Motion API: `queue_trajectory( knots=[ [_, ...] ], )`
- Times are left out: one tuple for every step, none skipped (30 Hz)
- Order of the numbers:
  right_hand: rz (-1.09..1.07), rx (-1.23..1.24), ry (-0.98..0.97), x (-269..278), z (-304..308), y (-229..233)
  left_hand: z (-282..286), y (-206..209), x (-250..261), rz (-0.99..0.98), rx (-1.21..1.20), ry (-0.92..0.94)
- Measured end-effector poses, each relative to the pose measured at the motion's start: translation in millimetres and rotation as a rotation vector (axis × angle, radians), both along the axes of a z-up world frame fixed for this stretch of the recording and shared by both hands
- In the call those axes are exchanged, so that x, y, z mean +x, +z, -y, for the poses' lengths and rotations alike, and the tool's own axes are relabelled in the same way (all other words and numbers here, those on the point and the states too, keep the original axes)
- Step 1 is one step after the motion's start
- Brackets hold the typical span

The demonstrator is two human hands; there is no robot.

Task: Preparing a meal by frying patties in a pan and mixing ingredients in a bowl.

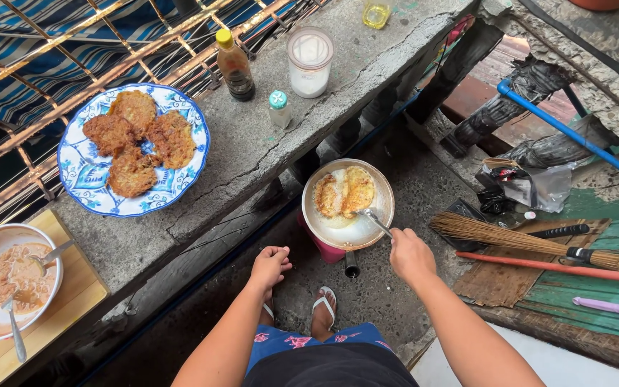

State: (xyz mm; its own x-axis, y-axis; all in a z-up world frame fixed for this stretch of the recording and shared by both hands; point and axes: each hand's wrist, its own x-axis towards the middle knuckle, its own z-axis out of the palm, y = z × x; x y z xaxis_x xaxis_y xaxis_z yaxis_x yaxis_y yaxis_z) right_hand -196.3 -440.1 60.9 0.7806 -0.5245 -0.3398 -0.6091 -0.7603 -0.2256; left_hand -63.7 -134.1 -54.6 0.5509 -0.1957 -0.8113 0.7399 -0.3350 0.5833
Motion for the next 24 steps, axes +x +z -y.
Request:
queue_trajectory(
  knots=[
    [0.001,0.000,0.003,-1,-1,2,0,1,1,0.001,0.000,0.003],
    [0.008,0.002,0.000,-3,-1,4,-1,2,1,0.000,-0.005,0.004],
    [0.014,0.005,-0.003,-5,-2,6,-1,2,1,0.000,-0.009,0.006],
    [0.014,0.005,-0.002,-7,-2,6,-1,3,1,-0.001,-0.009,0.007],
    [0.020,0.006,0.001,-10,-2,6,-1,3,1,-0.001,-0.008,0.008],
    [0.027,0.007,0.002,-12,-2,7,-1,4,2,0.000,-0.007,0.007],
    [0.028,0.006,0.001,-12,-2,8,-1,5,3,0.001,-0.007,0.006],
    [0.025,0.005,0.003,-14,-2,8,-1,6,3,0.001,-0.007,0.006],
    [0.023,0.004,0.004,-15,-3,9,0,7,3,0.002,-0.007,0.007],
    [0.023,0.004,0.004,-16,-3,9,0,7,3,0.002,-0.006,0.007],
    [0.020,0.005,0.005,-16,-3,9,0,7,3,0.001,-0.013,0.008],
    [0.016,0.005,0.005,-17,-4,9,0,6,3,-0.001,-0.020,0.010],
    [0.016,0.005,0.005,-18,-4,7,0,6,3,-0.001,-0.020,0.009],
    [0.022,0.007,0.007,-19,-4,5,0,5,3,-0.001,-0.017,0.007],
    [0.028,0.010,0.008,-20,-4,3,1,4,3,0.000,-0.014,0.004],
    [0.027,0.011,0.007,-20,-6,4,1,3,2,0.000,-0.012,0.003],
    [0.041,0.026,-0.002,-20,-8,4,0,3,2,-0.002,-0.012,0.003],
    [0.055,0.041,-0.010,-19,-9,5,0,2,2,-0.002,-0.012,0.003],
    [0.055,0.042,-0.011,-21,-6,-9,0,3,3,-0.002,-0.011,0.003],
    [0.123,0.078,-0.027,-24,-2,-22,-1,4,2,0.002,-0.006,0.001],
    [0.191,0.113,-0.043,-27,1,-36,-2,5,2,0.007,-0.001,-0.001],
    [0.191,0.114,-0.042,-23,0,-36,-2,5,2,0.007,0.001,-0.001],
    [0.204,0.196,-0.140,-19,-2,-36,-3,6,2,0.009,0.001,-0.001],
    [0.216,0.278,-0.237,-15,-4,-36,-4,6,2,0.012,0.001,-0.001]
  ],
)
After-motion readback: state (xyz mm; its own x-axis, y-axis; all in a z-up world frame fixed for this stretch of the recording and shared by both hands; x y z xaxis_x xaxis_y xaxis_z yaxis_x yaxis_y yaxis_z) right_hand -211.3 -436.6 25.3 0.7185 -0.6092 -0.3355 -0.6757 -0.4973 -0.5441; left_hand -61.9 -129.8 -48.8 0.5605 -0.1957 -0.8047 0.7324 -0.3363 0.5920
